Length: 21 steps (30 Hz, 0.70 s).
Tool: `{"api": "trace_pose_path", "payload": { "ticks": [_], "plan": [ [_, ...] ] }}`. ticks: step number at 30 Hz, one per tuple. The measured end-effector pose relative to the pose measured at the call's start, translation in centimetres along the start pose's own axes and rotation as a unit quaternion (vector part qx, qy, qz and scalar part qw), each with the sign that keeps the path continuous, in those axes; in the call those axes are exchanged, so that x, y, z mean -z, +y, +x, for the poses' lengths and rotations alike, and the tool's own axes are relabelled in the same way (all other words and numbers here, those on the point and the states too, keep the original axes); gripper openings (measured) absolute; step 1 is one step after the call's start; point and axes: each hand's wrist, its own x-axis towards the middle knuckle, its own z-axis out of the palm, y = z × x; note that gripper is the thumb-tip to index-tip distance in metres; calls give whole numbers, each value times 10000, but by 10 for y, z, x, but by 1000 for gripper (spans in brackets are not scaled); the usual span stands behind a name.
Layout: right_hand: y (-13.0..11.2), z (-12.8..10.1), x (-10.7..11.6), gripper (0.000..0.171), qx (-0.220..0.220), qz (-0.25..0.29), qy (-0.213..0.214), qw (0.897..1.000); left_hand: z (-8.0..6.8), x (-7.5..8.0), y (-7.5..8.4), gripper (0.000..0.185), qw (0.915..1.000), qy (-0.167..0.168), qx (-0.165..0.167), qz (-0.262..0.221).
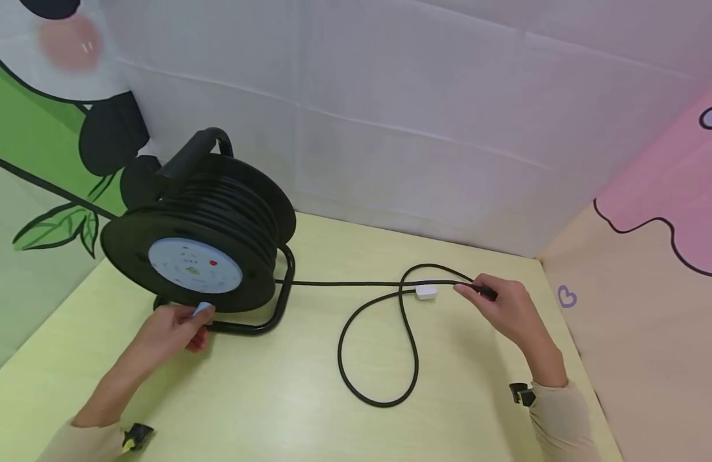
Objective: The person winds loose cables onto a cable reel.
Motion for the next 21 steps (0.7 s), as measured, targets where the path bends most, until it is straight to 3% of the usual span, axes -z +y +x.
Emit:
{"api": "trace_pose_path", "payload": {
  "ticks": [7,12,17,21],
  "plan": [
    [-5,7,-16,28,176,235,-257,9992,-1,36,-7,47,9996,191,188,-102],
    [-5,12,-23,29,198,141,-391,9989,-6,65,-3,57,9974,689,127,-192],
    [-4,16,-25,26,73,116,-498,9987,-14,87,18,59,9893,1365,-102,-508],
    [-3,17,-26,25,-83,222,-692,9973,-20,95,43,53,9812,1687,-383,-861]
  ]
}}
